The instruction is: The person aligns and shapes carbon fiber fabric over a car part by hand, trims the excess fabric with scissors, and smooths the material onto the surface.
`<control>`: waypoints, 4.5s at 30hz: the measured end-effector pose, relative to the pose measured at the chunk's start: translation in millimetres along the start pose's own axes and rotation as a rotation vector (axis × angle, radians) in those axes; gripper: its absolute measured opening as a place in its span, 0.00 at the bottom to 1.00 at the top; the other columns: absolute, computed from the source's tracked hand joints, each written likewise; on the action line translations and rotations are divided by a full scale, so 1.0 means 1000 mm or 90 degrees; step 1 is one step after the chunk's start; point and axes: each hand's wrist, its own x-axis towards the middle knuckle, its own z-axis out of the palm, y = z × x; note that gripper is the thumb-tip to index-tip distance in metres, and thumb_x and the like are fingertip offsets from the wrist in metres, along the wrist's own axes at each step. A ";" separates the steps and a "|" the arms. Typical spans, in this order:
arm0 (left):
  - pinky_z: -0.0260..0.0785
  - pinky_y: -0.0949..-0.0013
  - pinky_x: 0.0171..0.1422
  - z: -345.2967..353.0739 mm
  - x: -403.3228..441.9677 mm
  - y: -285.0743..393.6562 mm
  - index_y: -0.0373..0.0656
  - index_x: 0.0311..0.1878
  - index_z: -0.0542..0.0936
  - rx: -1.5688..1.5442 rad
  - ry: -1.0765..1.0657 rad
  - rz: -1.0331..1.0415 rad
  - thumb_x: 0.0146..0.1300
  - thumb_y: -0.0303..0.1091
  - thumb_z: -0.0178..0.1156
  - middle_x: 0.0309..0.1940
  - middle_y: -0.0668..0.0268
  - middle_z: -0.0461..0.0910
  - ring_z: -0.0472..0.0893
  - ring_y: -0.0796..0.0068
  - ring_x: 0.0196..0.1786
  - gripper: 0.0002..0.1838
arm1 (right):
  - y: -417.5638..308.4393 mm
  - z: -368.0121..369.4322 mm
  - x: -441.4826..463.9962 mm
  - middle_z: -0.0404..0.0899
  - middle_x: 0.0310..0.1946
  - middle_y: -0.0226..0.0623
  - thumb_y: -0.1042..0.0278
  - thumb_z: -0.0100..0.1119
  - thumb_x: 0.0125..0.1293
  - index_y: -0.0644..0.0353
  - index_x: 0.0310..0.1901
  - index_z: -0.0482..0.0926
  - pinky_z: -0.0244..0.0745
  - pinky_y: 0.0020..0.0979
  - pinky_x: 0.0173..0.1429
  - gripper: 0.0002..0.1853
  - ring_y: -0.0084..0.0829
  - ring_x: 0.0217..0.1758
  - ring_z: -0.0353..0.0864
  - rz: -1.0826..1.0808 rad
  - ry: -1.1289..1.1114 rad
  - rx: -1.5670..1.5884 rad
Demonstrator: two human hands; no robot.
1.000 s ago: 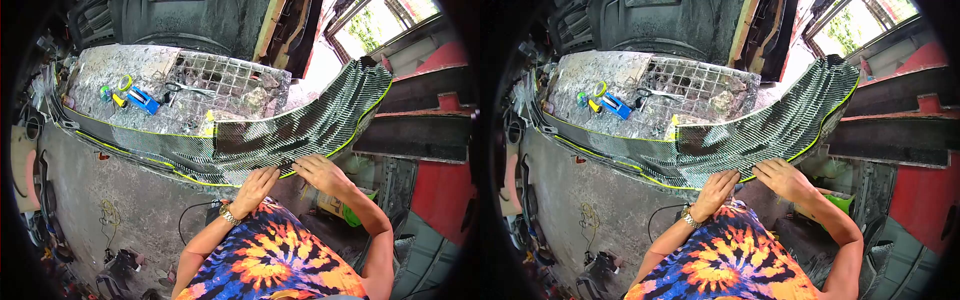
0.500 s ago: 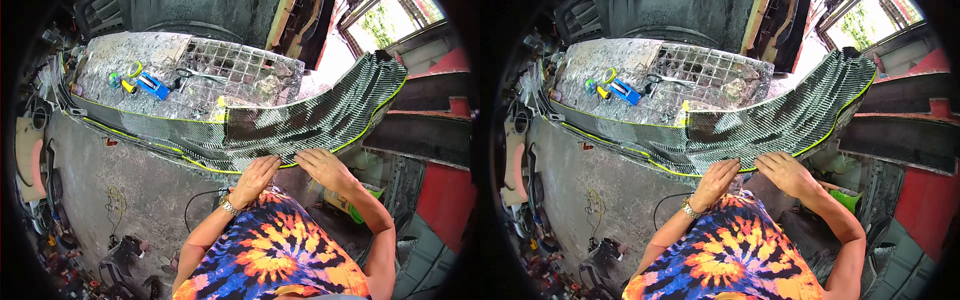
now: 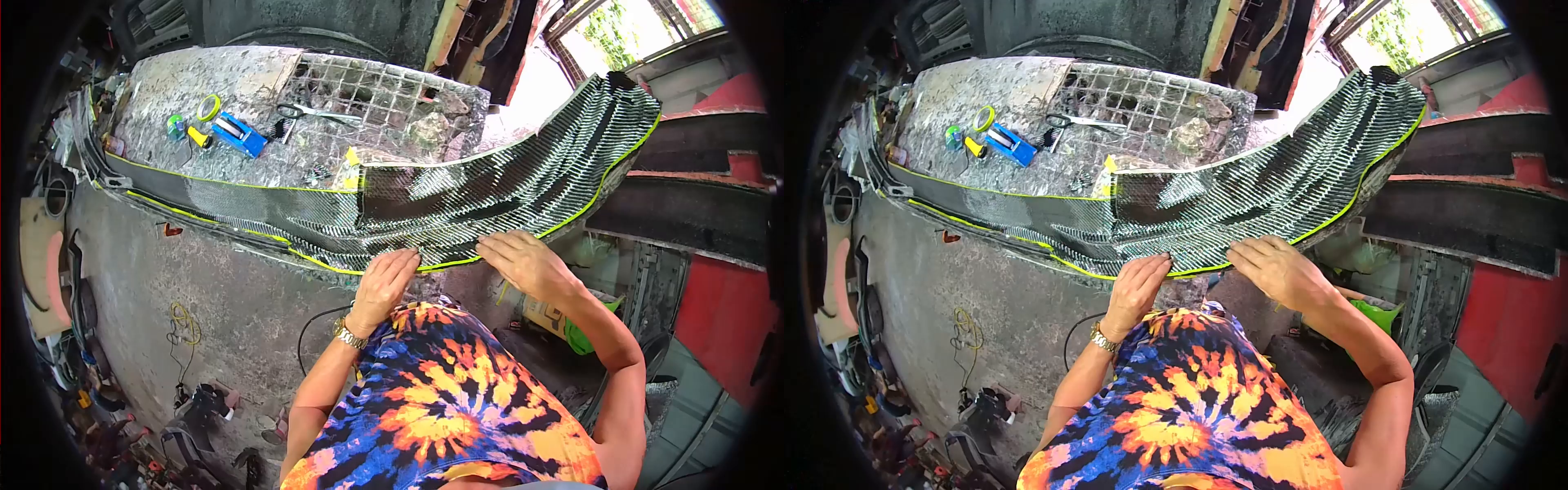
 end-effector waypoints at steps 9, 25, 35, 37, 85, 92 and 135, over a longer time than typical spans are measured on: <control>0.68 0.59 0.62 -0.015 -0.022 -0.017 0.38 0.56 0.79 0.097 0.005 -0.019 0.56 0.23 0.63 0.57 0.62 0.80 0.79 0.64 0.58 0.21 | -0.002 0.001 0.000 0.77 0.61 0.41 0.71 0.60 0.61 0.62 0.59 0.76 0.67 0.41 0.68 0.23 0.40 0.65 0.74 0.021 0.021 0.023; 0.74 0.63 0.57 -0.014 0.034 -0.059 0.40 0.49 0.85 -0.180 -0.026 -0.014 0.60 0.29 0.67 0.50 0.62 0.85 0.84 0.62 0.51 0.13 | -0.025 -0.003 0.005 0.73 0.65 0.41 0.67 0.57 0.66 0.61 0.65 0.72 0.61 0.43 0.75 0.25 0.40 0.70 0.70 0.030 0.025 -0.029; 0.67 0.60 0.56 -0.017 0.022 -0.074 0.42 0.50 0.82 -0.098 -0.031 -0.020 0.60 0.34 0.67 0.45 0.65 0.79 0.76 0.62 0.50 0.15 | -0.066 0.045 0.074 0.75 0.62 0.43 0.68 0.55 0.68 0.64 0.62 0.74 0.67 0.42 0.70 0.21 0.40 0.65 0.74 -0.004 0.080 0.100; 0.66 0.60 0.55 -0.018 0.022 -0.076 0.42 0.50 0.82 -0.097 -0.033 -0.010 0.59 0.35 0.68 0.45 0.65 0.77 0.75 0.62 0.50 0.16 | -0.067 0.046 0.076 0.76 0.61 0.43 0.68 0.56 0.68 0.63 0.61 0.74 0.68 0.41 0.68 0.21 0.40 0.64 0.75 0.002 0.085 0.089; 0.67 0.60 0.41 -0.076 -0.042 -0.039 0.43 0.30 0.77 -0.166 0.097 0.076 0.61 0.35 0.66 0.30 0.64 0.72 0.75 0.61 0.37 0.10 | -0.113 0.034 0.110 0.76 0.61 0.44 0.75 0.63 0.59 0.63 0.61 0.75 0.66 0.43 0.69 0.25 0.45 0.64 0.73 0.088 0.157 0.141; 0.65 0.60 0.35 -0.069 -0.122 -0.013 0.42 0.23 0.69 -0.058 0.160 -0.019 0.64 0.39 0.65 0.23 0.63 0.65 0.70 0.61 0.30 0.19 | -0.141 0.058 0.087 0.81 0.54 0.50 0.78 0.60 0.65 0.67 0.58 0.77 0.71 0.39 0.64 0.19 0.46 0.57 0.80 0.086 0.227 0.387; 0.71 0.55 0.42 -0.003 -0.191 0.069 0.40 0.29 0.77 -0.036 0.024 -0.103 0.67 0.41 0.61 0.30 0.59 0.75 0.78 0.55 0.38 0.15 | -0.156 0.232 -0.196 0.82 0.36 0.56 0.57 0.60 0.62 0.63 0.38 0.81 0.76 0.47 0.44 0.15 0.57 0.41 0.81 0.370 -0.483 0.422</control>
